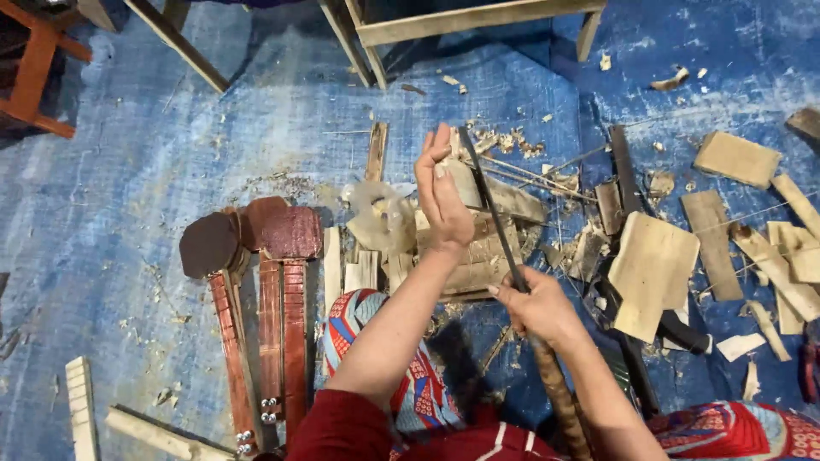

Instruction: Shaving and shaping a small piece of wood using a large knife while sitting on a tarp.

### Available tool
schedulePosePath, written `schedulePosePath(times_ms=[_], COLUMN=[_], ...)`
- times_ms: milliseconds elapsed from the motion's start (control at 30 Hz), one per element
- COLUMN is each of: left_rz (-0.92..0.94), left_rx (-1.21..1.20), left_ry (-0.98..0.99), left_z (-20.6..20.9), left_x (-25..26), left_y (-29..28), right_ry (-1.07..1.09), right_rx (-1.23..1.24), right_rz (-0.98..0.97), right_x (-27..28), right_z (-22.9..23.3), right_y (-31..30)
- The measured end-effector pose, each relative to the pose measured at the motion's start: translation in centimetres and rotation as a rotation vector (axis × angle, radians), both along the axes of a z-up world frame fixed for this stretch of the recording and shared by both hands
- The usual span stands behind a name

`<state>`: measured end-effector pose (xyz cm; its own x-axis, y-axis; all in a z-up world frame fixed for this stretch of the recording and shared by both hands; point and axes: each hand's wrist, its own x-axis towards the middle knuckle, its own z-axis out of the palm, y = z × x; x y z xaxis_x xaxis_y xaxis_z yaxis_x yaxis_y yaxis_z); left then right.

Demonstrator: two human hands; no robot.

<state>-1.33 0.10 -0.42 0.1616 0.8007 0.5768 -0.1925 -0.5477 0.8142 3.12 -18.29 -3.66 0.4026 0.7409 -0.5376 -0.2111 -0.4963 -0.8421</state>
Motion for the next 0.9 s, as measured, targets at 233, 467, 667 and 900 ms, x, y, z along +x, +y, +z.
schedulePosePath(times_ms=[233, 467, 667, 900], left_rz=[-0.027, -0.011, 0.006, -0.013], left_rx=[0.03, 0.056, 0.04, 0.028], left_ry=[0.025, 0.011, -0.025, -0.012], left_z=[-1.1, 0.1, -0.4, -0.2], left_x=[0.4, 0.6, 0.3, 1.0], left_y=[-0.4, 0.2, 0.4, -0.4], right_ry=[-0.137, -0.087, 0.01, -0.065], right_rx=[-0.073, 0.0, 0.028, -0.114], right_rz=[-0.026, -0.003, -0.022, 0.046], right_x=[-0.6, -0.7, 0.1, -0.1], right_z=[-2.3, 1.7, -0.9, 0.8], right_y=[-1.3, -0.9, -0.1, -0.9])
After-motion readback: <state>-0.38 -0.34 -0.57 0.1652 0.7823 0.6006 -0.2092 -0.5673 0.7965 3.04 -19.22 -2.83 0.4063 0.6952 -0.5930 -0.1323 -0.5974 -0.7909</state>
